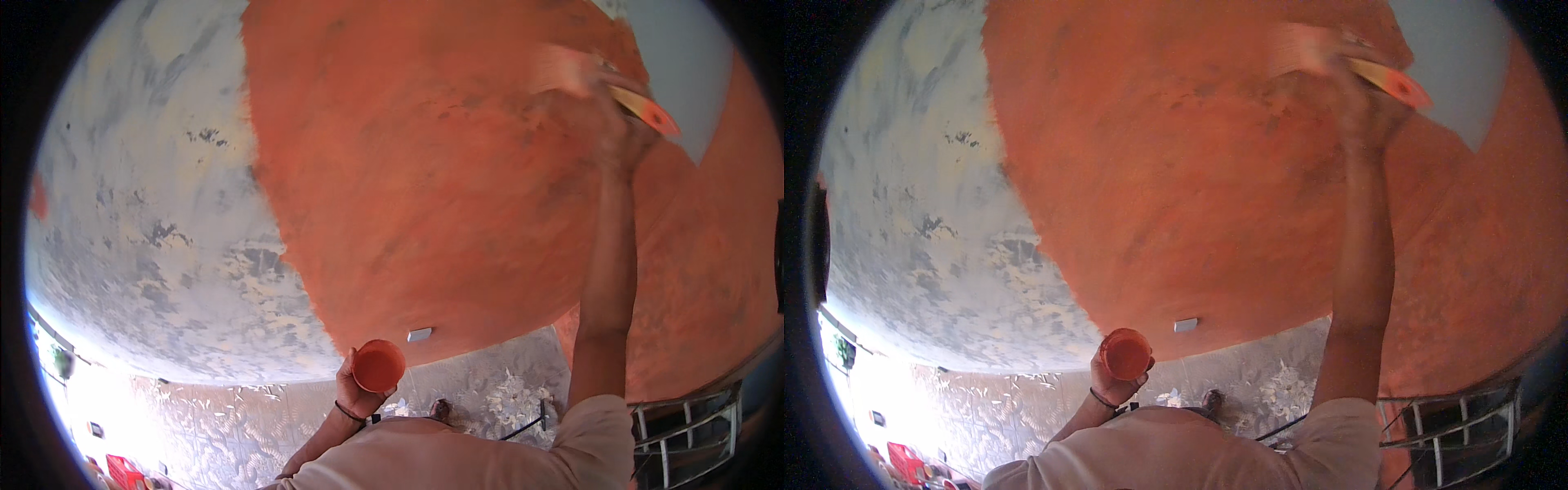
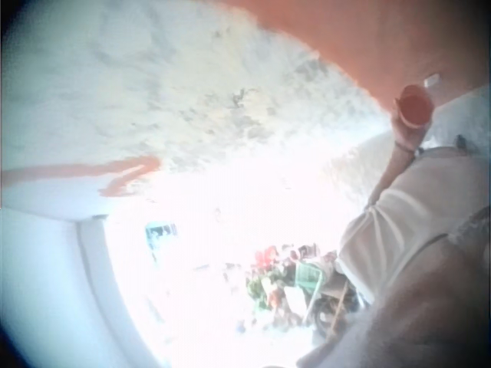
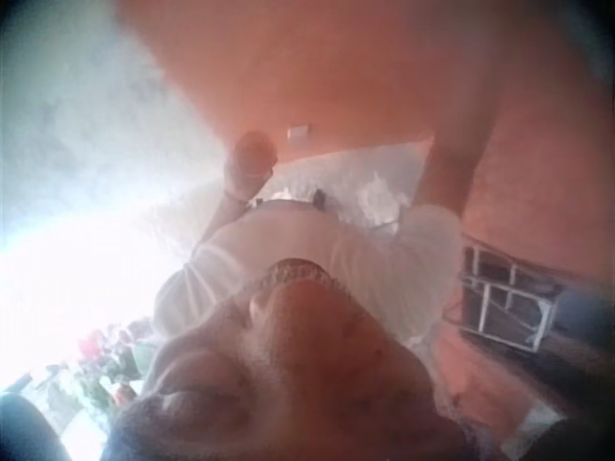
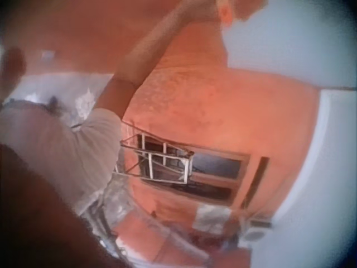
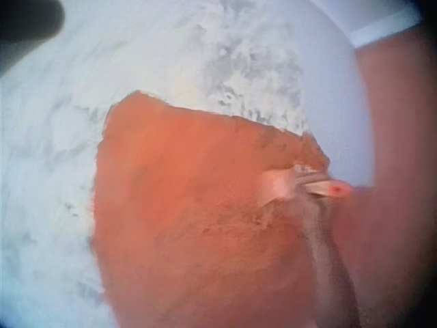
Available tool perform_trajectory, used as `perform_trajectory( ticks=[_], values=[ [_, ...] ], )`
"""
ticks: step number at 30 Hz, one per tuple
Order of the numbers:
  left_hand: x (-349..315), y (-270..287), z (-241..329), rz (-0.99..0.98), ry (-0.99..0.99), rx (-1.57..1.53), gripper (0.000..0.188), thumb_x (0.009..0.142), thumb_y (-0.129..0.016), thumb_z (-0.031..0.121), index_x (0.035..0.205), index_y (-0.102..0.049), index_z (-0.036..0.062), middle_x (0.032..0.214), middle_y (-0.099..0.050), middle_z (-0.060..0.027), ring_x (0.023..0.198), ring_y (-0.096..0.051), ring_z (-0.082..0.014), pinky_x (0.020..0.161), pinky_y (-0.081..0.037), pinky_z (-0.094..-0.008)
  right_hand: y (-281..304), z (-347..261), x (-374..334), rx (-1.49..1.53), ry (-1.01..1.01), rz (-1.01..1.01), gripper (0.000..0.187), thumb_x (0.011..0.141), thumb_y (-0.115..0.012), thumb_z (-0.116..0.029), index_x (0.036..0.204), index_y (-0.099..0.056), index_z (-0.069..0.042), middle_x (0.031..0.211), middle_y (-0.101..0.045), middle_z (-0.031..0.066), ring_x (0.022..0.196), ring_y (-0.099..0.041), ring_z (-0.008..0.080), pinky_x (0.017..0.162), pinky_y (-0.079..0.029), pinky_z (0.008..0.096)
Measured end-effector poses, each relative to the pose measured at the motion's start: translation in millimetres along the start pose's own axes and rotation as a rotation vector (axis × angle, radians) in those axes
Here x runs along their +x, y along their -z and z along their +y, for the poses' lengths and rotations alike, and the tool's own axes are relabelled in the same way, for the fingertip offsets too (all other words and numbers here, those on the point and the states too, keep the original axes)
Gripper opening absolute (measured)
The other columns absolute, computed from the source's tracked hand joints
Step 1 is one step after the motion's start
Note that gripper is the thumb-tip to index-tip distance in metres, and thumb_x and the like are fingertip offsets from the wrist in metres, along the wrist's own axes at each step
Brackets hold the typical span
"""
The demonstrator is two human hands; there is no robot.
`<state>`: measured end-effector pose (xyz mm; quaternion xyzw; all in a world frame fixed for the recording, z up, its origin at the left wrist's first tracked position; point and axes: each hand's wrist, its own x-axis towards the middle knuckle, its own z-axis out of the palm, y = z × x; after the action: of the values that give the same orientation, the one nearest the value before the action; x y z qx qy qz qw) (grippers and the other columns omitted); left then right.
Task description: The person paints the exterior wall and window frame of a building using a paintbrush and a small container of orange paint. They dip the brush into the container and apply paint to the wall surface and around the window frame.
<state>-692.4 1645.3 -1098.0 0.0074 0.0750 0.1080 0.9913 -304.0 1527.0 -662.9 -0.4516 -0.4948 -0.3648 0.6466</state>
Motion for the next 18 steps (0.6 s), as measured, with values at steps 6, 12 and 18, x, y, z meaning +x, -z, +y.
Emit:
perform_trajectory(
  ticks=[6, 12, 18],
  values=[
    [-9.4, 10.2, 8.9, 0.065, -0.09, -0.1, 0.058, 0.097, -0.052, 0.057, 0.136, -0.061, 0.0145, 0.128, -0.067, -0.018, 0.112, -0.065, -0.0419, 0.073, -0.061, -0.0513, -29.9, 2.2, -106.4, -0.313, 0.601, -0.396, 0.01, 0.093, -0.068, -0.011, 0.102, -0.072, -0.008, 0.109, -0.075, 0.011, 0.096, -0.072, 0.0281, 0.078, -0.058, 0.0389],
    [-11.3, 11.0, 19.7, -0.048, -0.112, -0.123, 0.062, 0.101, -0.054, 0.059, 0.142, -0.057, 0.0141, 0.144, -0.06, -0.0118, 0.132, -0.058, -0.0342, 0.101, -0.052, -0.0559, -32.6, -66.2, -293.8, 0.117, -0.214, -0.577, 0.01, 0.088, -0.075, 0.001, 0.095, -0.069, -0.004, 0.098, -0.073, 0.01, 0.087, -0.073, 0.0235, 0.075, -0.06, 0.0353],
    [-21.8, -15.4, 15.4, 0.054, -0.145, -0.112, 0.057, 0.104, -0.049, 0.055, 0.141, -0.056, 0.0119, 0.14, -0.063, -0.0154, 0.127, -0.062, -0.034, 0.1, -0.055, -0.0554, 15.4, -93.2, -378.0, 0.358, -1.404, 0.245, 0.021, 0.092, -0.071, -0.002, 0.112, -0.065, 0.001, 0.109, -0.069, 0.013, 0.096, -0.069, 0.0214, 0.082, -0.058, 0.0335]
  ],
)
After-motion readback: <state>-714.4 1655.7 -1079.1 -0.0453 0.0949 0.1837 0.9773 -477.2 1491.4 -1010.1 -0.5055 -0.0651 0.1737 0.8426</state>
